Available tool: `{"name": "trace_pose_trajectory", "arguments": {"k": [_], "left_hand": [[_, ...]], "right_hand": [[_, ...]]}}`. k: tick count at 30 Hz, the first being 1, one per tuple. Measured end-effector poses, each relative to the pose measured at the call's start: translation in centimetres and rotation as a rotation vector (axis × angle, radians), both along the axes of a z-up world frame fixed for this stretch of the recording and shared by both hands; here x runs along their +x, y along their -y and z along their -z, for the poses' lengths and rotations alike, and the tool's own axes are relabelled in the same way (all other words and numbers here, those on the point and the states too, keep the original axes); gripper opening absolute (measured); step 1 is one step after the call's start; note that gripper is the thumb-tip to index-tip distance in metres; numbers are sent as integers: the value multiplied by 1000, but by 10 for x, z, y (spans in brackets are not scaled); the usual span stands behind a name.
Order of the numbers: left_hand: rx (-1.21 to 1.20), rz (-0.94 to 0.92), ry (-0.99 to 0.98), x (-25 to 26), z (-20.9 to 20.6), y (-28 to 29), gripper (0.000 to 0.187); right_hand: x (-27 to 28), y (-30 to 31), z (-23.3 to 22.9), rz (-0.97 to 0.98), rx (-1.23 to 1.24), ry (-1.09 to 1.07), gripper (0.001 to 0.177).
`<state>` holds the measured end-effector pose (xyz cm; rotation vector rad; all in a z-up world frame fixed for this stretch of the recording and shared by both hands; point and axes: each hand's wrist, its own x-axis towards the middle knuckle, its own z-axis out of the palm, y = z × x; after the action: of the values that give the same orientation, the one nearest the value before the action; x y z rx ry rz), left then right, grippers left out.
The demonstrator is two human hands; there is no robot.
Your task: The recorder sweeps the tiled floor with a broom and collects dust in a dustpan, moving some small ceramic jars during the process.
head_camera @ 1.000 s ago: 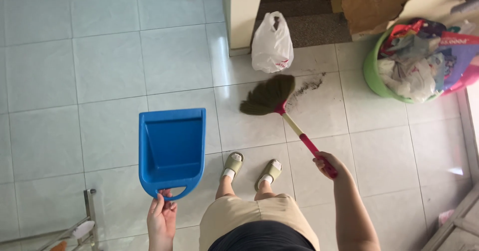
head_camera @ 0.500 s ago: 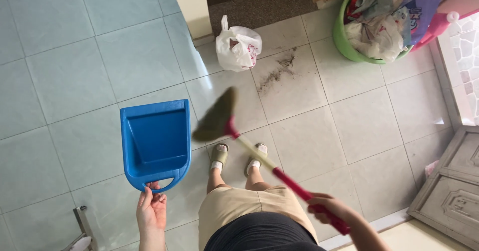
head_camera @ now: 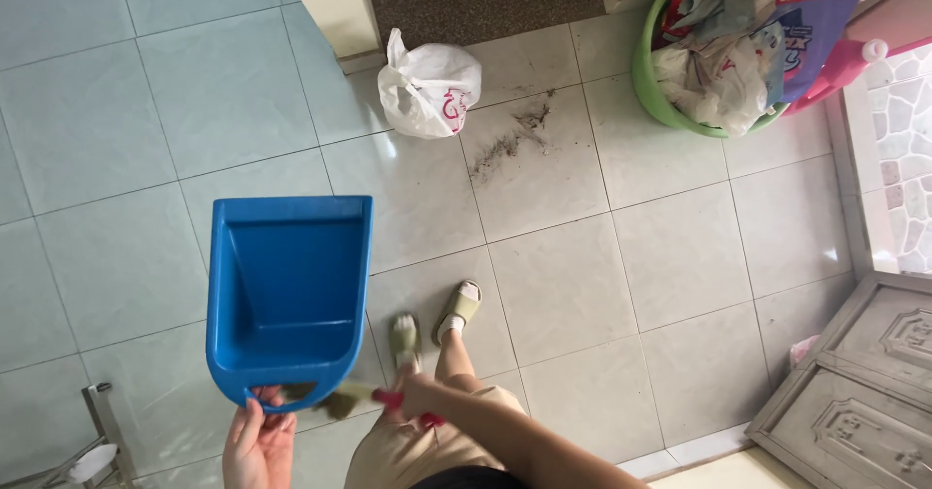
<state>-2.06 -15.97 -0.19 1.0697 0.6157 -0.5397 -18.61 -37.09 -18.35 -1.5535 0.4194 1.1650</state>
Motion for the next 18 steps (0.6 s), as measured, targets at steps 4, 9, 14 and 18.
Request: {"name": "trace_pose_trajectory", "arguments": {"k": [4, 9, 14, 18], "left_hand": [[211, 20, -57, -9, -10, -20, 28], [213, -41, -28, -11, -3, -47, 26], [172, -96, 14, 2, -20, -28, 24], [98, -152, 23, 18, 0, -27, 20]], "right_hand": [[-72, 128, 17, 392, -11, -244, 52], [-147, 299, -69, 611, -179, -396, 53], [-159, 375, -109, 700, -348, -397, 53], [-147, 378, -122, 799, -481, -330, 55]]}}
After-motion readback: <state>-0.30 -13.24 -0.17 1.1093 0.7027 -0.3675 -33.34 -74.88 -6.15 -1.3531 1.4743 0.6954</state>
